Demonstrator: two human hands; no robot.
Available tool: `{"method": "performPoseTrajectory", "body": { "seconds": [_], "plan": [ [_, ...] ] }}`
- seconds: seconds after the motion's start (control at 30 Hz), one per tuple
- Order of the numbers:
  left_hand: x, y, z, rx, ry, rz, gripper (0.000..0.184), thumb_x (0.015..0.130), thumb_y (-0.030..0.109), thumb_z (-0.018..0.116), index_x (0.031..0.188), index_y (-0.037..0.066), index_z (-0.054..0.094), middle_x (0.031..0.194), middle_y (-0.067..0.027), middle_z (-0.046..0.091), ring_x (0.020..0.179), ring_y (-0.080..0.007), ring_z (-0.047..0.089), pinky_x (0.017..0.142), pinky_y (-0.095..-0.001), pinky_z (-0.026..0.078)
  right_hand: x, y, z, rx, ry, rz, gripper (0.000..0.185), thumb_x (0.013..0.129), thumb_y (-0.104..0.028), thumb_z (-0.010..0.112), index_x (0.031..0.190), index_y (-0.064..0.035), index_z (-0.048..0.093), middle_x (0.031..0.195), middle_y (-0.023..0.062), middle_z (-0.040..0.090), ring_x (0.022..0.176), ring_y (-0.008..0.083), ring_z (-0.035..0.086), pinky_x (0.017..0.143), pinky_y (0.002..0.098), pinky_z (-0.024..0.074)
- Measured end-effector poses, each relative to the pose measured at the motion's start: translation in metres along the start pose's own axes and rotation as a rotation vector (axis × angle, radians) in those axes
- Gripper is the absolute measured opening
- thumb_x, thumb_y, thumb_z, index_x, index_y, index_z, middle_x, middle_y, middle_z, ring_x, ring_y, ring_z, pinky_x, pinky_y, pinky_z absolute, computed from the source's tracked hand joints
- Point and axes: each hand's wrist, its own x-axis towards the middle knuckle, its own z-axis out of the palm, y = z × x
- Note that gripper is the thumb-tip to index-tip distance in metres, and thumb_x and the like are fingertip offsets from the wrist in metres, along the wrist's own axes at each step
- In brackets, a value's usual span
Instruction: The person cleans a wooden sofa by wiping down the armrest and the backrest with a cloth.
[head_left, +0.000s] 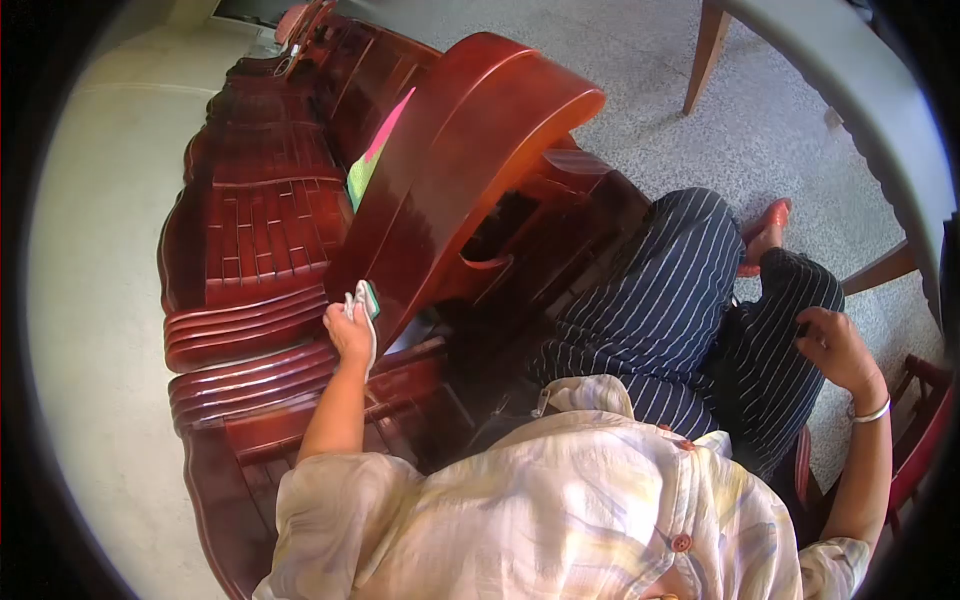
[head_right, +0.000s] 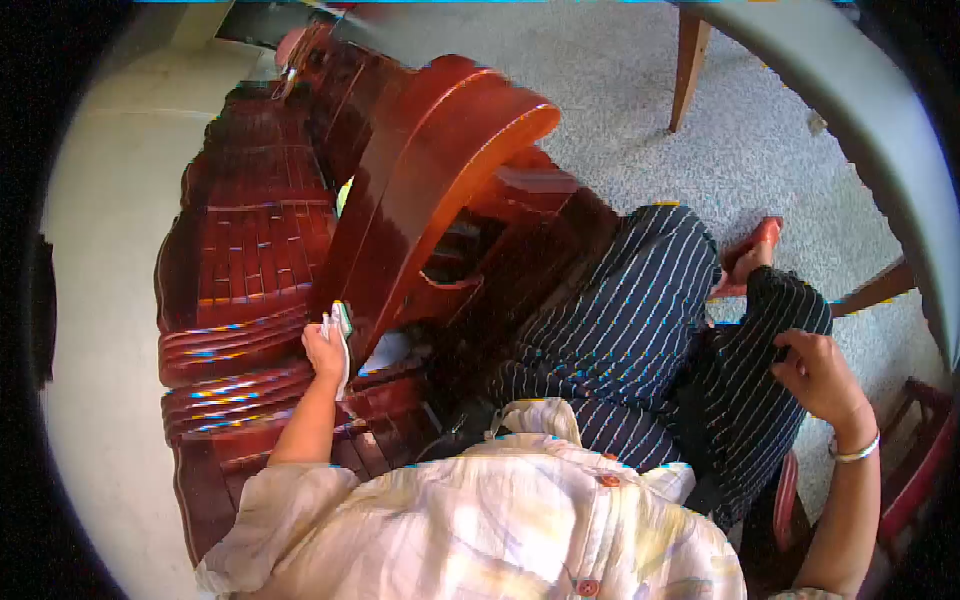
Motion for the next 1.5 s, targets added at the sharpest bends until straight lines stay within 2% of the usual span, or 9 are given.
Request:
{"method": "performPoseTrajectory", "body": {
  "seconds": [0.17,0.37,0.7,0.9,1.0,1.17,1.23,1.37,1.5],
  "plan": [
    [0.037,0.018,0.025,0.055,0.080,-0.239,0.034,0.072,0.020,0.064,0.096,0.002,0.047,0.099,-0.0192,0.048,0.093,-0.0342,0.048,0.081,-0.0416,0.039,0.000,-0.004,0.000,-0.023,-0.003,0.051,0.025,0.064,-0.002,0.061,0.088,0.0040,0.054,0.056,0.0115,0.051,0.050,0.0182,0.052,0.049,0.0282,0.0400],
    [0.083,0.105,0.027,-0.035,0.058,-0.518,0.043,0.076,0.031,0.059,0.105,0.002,0.047,0.112,-0.0202,0.046,0.102,-0.0348,0.048,0.085,-0.0431,0.040,0.001,0.003,0.002,-0.035,0.021,0.050,0.025,0.065,-0.004,0.060,0.088,0.0038,0.054,0.057,0.0109,0.052,0.052,0.0178,0.052,0.049,0.0286,0.0399],
    [0.151,0.258,0.034,-0.159,-0.015,-0.301,0.045,0.078,0.032,0.056,0.108,0.000,0.046,0.112,-0.0195,0.047,0.103,-0.0339,0.048,0.085,-0.0425,0.041,0.004,0.007,0.000,-0.014,-0.015,0.136,0.025,0.066,-0.004,0.060,0.089,0.0030,0.054,0.054,0.0110,0.048,0.048,0.0172,0.048,0.047,0.0297,0.0374],
    [0.161,0.348,0.034,-0.238,-0.051,-0.005,0.048,0.076,0.034,0.056,0.107,-0.001,0.045,0.111,-0.0209,0.046,0.106,-0.0340,0.046,0.085,-0.0434,0.041,0.004,0.003,-0.003,0.029,-0.013,0.073,0.024,0.066,-0.005,0.060,0.088,0.0029,0.054,0.054,0.0120,0.049,0.047,0.0186,0.048,0.045,0.0303,0.0366],
    [0.147,0.378,0.031,-0.241,-0.003,0.260,0.041,0.074,0.027,0.058,0.103,0.001,0.047,0.109,-0.0190,0.047,0.103,-0.0340,0.046,0.083,-0.0445,0.040,0.003,0.004,-0.003,0.008,-0.007,0.035,0.024,0.066,-0.005,0.061,0.088,0.0031,0.055,0.054,0.0130,0.050,0.048,0.0190,0.050,0.046,0.0305,0.0369],
    [0.129,0.384,0.036,-0.410,0.057,0.679,0.048,0.065,0.025,0.067,0.100,0.000,0.045,0.102,-0.0186,0.048,0.099,-0.0333,0.046,0.083,-0.0401,0.039,-0.001,-0.001,-0.005,0.013,-0.011,0.043,0.024,0.066,-0.006,0.063,0.086,0.0031,0.055,0.054,0.0132,0.051,0.048,0.0194,0.052,0.047,0.0305,0.0386],
    [0.109,0.376,0.026,-0.523,0.127,0.729,0.051,0.061,0.025,0.070,0.098,0.000,0.045,0.097,-0.0189,0.048,0.096,-0.0327,0.044,0.083,-0.0385,0.037,-0.001,-0.006,-0.009,0.005,-0.027,0.066,0.023,0.066,-0.006,0.063,0.086,0.0030,0.056,0.054,0.0132,0.052,0.049,0.0197,0.052,0.047,0.0307,0.0391],
    [0.102,0.325,0.019,-0.515,0.130,0.504,0.054,0.057,0.026,0.074,0.095,0.001,0.045,0.092,-0.0168,0.047,0.093,-0.0307,0.044,0.082,-0.0379,0.035,-0.003,-0.011,-0.011,-0.006,-0.052,0.110,0.024,0.066,-0.006,0.063,0.086,0.0030,0.057,0.056,0.0132,0.054,0.051,0.0205,0.054,0.049,0.0307,0.0407],
    [0.125,0.224,0.039,-0.558,0.139,0.227,0.053,0.057,0.024,0.074,0.096,0.002,0.045,0.093,-0.0180,0.052,0.089,-0.0316,0.051,0.080,-0.0374,0.039,-0.003,-0.008,-0.010,0.023,-0.042,0.076,0.024,0.066,-0.006,0.063,0.087,0.0030,0.057,0.057,0.0130,0.054,0.052,0.0206,0.055,0.050,0.0301,0.0418]
  ]
}}
